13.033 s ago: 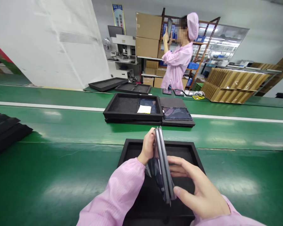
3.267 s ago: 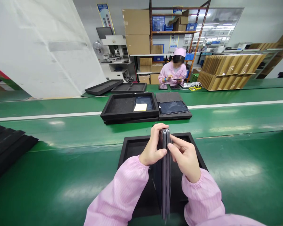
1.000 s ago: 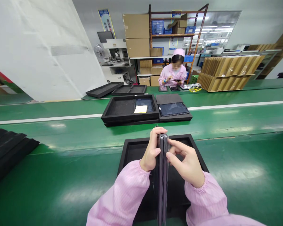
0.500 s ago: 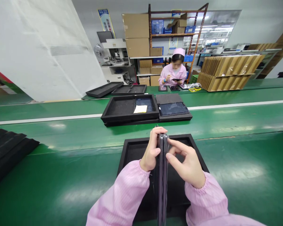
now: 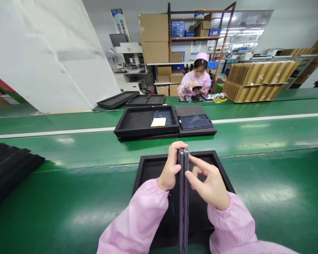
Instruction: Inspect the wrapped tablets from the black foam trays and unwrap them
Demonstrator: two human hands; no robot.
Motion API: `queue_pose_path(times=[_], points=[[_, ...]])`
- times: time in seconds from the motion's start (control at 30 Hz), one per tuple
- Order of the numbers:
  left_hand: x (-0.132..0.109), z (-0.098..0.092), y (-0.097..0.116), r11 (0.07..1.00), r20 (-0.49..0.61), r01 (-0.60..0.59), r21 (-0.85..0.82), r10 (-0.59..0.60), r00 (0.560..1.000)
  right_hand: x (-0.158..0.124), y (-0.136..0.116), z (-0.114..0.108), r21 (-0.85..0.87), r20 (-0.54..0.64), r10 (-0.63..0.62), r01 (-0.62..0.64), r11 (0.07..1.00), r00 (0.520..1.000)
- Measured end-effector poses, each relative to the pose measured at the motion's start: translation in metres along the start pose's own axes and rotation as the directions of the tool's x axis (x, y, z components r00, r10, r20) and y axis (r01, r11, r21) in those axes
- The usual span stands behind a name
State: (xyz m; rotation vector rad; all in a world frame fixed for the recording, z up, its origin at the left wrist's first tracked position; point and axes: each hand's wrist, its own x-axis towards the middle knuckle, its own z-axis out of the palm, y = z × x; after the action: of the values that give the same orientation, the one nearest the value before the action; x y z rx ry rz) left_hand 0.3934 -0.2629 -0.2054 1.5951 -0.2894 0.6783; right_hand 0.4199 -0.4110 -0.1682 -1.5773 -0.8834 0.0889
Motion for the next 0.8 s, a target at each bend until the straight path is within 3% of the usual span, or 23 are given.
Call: queue_pose_path(times=[0.33,0.47,0.63,0.8], points=[[0.001,-0.003,0.002,0.999,0.019,0.029,0.028,-0.03,0.999,0.0,-0.002,-0.002,-0.003,0.051,0.0,0.0,1.0,0.999],[0.0,-0.001,0.006,0.999,0.049,-0.031,0.023,0.03,0.998,-0.001,-0.003,-0.003,0.03,-0.025,0.0,0.001,1.0,1.0],[-0.002,0.005,0.011,0.996,0.089,-0.042,0.076,0.035,0.995,-0.006,-0.001,0.001,0.052,-0.222,0.061,-0.051,0.997,0.973],[-0.003,0.007,0.012,0.991,0.076,-0.083,0.101,0.075,0.994,-0.008,0.0,0.004,0.038,-0.243,0.031,-0.022,0.999,0.97]])
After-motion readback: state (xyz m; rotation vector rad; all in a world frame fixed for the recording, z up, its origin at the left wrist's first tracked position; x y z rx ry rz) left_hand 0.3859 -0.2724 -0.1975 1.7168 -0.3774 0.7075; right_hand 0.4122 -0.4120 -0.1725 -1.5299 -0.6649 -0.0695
